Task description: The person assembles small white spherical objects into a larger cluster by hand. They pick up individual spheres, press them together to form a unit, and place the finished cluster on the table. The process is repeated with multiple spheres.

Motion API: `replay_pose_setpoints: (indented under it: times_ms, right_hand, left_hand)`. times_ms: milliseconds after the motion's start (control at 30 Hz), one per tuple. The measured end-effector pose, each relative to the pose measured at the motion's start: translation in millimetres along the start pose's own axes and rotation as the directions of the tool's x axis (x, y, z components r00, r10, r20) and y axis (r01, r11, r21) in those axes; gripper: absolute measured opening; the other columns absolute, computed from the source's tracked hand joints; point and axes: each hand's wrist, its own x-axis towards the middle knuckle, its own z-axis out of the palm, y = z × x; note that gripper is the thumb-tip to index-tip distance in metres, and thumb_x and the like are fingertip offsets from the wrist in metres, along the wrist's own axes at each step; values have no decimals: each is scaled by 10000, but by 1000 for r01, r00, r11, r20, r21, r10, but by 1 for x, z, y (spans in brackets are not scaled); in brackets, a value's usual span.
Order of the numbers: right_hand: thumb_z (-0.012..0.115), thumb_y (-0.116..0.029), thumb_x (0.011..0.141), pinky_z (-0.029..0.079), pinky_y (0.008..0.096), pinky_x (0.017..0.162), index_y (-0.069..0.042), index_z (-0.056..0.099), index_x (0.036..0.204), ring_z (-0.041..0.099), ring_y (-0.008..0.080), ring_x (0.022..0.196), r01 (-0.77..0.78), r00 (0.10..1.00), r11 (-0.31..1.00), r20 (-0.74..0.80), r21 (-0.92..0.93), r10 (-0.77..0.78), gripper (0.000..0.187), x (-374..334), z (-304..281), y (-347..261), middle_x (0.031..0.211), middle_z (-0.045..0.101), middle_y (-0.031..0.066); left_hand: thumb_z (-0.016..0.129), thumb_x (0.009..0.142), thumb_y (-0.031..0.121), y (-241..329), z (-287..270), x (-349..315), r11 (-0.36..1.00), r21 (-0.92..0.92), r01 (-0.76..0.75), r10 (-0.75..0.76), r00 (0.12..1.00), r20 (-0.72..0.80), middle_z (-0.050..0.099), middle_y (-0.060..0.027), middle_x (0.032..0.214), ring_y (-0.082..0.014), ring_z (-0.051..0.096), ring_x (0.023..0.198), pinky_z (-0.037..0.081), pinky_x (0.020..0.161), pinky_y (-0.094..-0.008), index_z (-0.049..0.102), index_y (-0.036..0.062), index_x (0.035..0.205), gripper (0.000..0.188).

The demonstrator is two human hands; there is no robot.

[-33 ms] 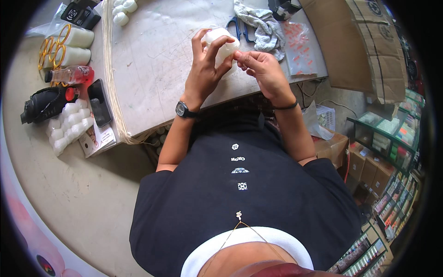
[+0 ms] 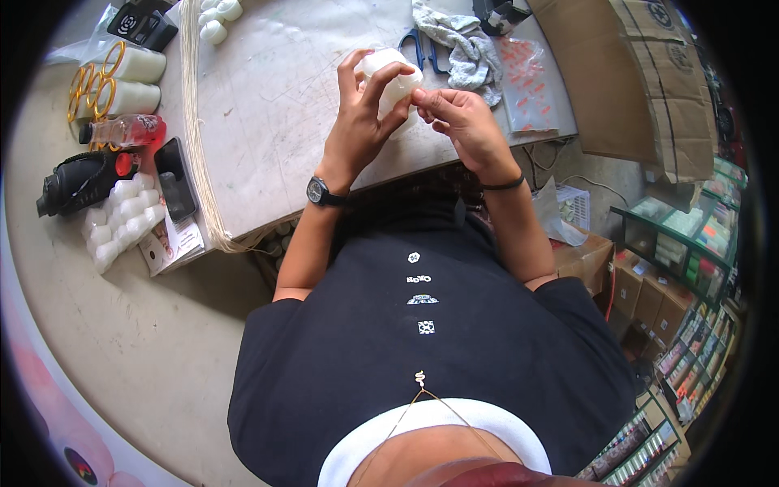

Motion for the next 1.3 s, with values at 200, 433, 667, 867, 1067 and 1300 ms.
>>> replay_pose_setpoints:
  times_ms: [200,433,667,867,1067,1300]
  right_hand:
    - [741,-401,916,404,229,614,-40,716,800,523,53,644,172,978,967,-83,-185,-190,380,13,10,12,719,656,-14]
    - [674,-469,934,443,394,540,-26,503,805,561,322,586,338,705,533,-167,-775,-689,493,35,33,32,643,543,112]
    - [522,-323,1056,476,322,579,-36,573,993,605,166,671,554,602,636,-269,-537,-752,298,46,-21,17,769,608,60]
    - [582,-242,1019,499,270,768,-2,719,1035,620,113,759,361,307,605,-522,-710,-796,277,89,-151,-48,850,696,48]
    - [713,-382,927,437,280,885,-75,786,1019,662,136,942,113,790,904,-515,-413,-334,329,139,-195,-84,1011,747,34]
    - [787,-241,881,462,209,795,-25,770,1017,646,83,833,431,732,873,-477,-229,-486,256,160,-219,-82,948,747,34]
  left_hand:
    - [654,911,236,3,-11,1,999,-41,15,-14,1000,19,513,-147,1340,-364,365,1369,437,1023,-464,583,132,1302,410]
    - [705,910,320,-9,-10,10,985,-137,103,-110,993,-44,556,-102,1329,-389,345,1345,387,1060,-482,588,167,1304,438]
    - [719,882,161,-14,-7,8,982,-132,138,-145,988,-51,466,-177,1342,-345,403,1312,451,1000,-409,584,145,1277,417]
    - [699,864,71,-13,0,4,987,-130,93,-98,995,-36,410,-153,1393,-317,443,1311,509,994,-400,542,124,1288,456]
    - [761,859,123,-3,1,4,864,-450,227,-253,968,3,365,-148,1406,-273,493,1250,559,992,-411,477,130,1378,592]
    - [819,821,185,-5,-2,1,946,-266,185,-197,980,-19,334,-142,1413,-286,489,1261,596,955,-418,459,116,1387,675]
